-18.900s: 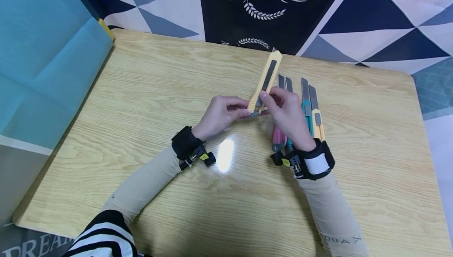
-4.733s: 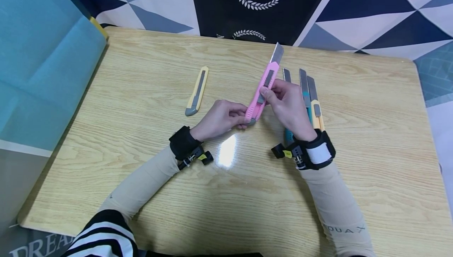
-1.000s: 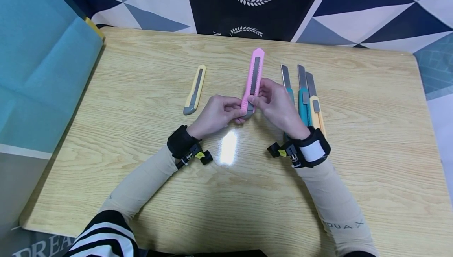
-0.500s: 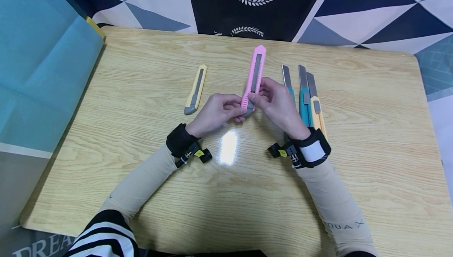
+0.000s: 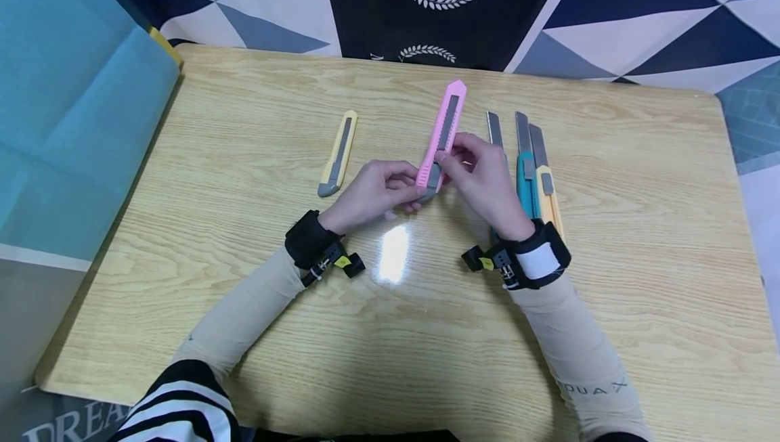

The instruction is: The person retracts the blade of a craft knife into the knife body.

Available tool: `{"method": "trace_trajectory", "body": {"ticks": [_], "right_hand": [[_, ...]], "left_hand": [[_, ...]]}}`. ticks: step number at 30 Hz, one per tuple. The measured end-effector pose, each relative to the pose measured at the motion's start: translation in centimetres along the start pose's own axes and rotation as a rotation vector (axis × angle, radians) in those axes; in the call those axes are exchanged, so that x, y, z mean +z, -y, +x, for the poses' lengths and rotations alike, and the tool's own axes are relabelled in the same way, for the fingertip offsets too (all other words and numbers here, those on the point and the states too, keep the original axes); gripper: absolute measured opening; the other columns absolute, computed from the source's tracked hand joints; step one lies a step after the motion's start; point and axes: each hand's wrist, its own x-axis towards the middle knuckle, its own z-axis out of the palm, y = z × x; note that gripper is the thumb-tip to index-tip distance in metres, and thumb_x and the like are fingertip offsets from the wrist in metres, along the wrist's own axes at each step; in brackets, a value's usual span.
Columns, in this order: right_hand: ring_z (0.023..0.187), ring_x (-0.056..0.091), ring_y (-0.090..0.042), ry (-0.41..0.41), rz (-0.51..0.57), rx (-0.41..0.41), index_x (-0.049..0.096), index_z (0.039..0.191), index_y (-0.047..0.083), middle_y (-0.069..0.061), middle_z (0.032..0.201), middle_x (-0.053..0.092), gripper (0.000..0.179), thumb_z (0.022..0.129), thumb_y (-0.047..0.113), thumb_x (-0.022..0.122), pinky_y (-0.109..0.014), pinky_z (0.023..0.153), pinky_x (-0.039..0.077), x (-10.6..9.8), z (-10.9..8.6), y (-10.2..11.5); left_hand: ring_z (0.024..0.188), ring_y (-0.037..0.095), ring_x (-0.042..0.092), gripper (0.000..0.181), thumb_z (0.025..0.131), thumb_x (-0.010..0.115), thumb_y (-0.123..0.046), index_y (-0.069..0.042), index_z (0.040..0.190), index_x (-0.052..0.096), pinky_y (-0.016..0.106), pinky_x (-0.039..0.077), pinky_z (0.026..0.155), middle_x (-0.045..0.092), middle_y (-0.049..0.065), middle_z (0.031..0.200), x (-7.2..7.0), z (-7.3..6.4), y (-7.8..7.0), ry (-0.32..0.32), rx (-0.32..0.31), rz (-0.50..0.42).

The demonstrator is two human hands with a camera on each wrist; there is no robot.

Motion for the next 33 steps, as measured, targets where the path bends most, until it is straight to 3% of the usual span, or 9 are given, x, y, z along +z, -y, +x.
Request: {"method": "trace_trajectory", "body": {"ticks": [3, 8, 14, 18, 27, 33], "right_hand": [[0.071, 0.056, -0.014, -0.006, 0.004, 0.001, 0.061, 0.108, -0.002, -0.010, 0.085, 0.061, 0.020, 0.089, 0.006, 0.060, -0.013, 0.058, 0.047, 0.12, 0.02, -0.04], [0.067, 0.058, -0.015, 0.018, -0.001, 0.007, 0.061, 0.108, -0.001, -0.009, 0.083, 0.062, 0.022, 0.088, 0.007, 0.063, -0.013, 0.054, 0.047, 0.35, -0.10, 0.04], [0.068, 0.060, -0.018, 0.072, 0.005, 0.005, 0.060, 0.108, 0.002, -0.004, 0.083, 0.061, 0.021, 0.088, 0.007, 0.063, -0.016, 0.054, 0.049, 0.72, -0.18, 0.14], [0.069, 0.061, -0.017, 0.096, 0.025, 0.000, 0.060, 0.109, 0.001, -0.006, 0.084, 0.062, 0.021, 0.088, 0.005, 0.062, -0.017, 0.056, 0.052, 0.87, -0.21, 0.15], [0.068, 0.061, -0.011, 0.111, 0.080, 0.004, 0.059, 0.111, 0.000, -0.005, 0.084, 0.062, 0.020, 0.092, 0.007, 0.057, -0.039, 0.063, 0.058, 0.83, -0.16, 0.21], [0.070, 0.062, -0.016, 0.138, 0.065, 0.024, 0.059, 0.112, -0.001, -0.009, 0.086, 0.063, 0.021, 0.092, 0.008, 0.057, -0.036, 0.063, 0.058, 0.94, -0.17, 0.10]], "left_hand": [[0.076, 0.036, 0.062, 0.021, 0.087, 0.061, 0.003, 0.010, 0.106, 0.059, 0.052, 0.053, 0.070, 0.065, 0.028, 0.088, -0.01, -0.03, -0.15, -0.010, 0.022, 0.048], [0.078, 0.023, 0.062, 0.025, 0.086, 0.063, 0.001, 0.008, 0.109, 0.059, 0.042, 0.055, 0.071, 0.065, 0.019, 0.091, 0.00, -0.02, -0.38, -0.079, 0.049, 0.114], [0.079, 0.020, 0.064, 0.020, 0.088, 0.061, -0.003, 0.008, 0.106, 0.061, 0.053, 0.052, 0.074, 0.066, 0.020, 0.095, -0.06, -0.03, -0.48, -0.137, 0.045, 0.078], [0.080, 0.020, 0.064, 0.020, 0.088, 0.061, -0.002, 0.008, 0.105, 0.061, 0.050, 0.054, 0.073, 0.065, 0.021, 0.097, -0.14, -0.05, -0.50, -0.154, 0.061, 0.080], [0.078, 0.023, 0.063, 0.026, 0.088, 0.061, 0.000, 0.007, 0.112, 0.056, 0.044, 0.055, 0.072, 0.062, 0.022, 0.091, -0.24, -0.01, -0.53, -0.173, 0.070, 0.059], [0.081, 0.022, 0.064, 0.019, 0.089, 0.060, -0.001, 0.008, 0.105, 0.059, 0.048, 0.054, 0.075, 0.063, 0.020, 0.094, -0.31, -0.06, -0.40, -0.178, 0.064, 0.073]]}}
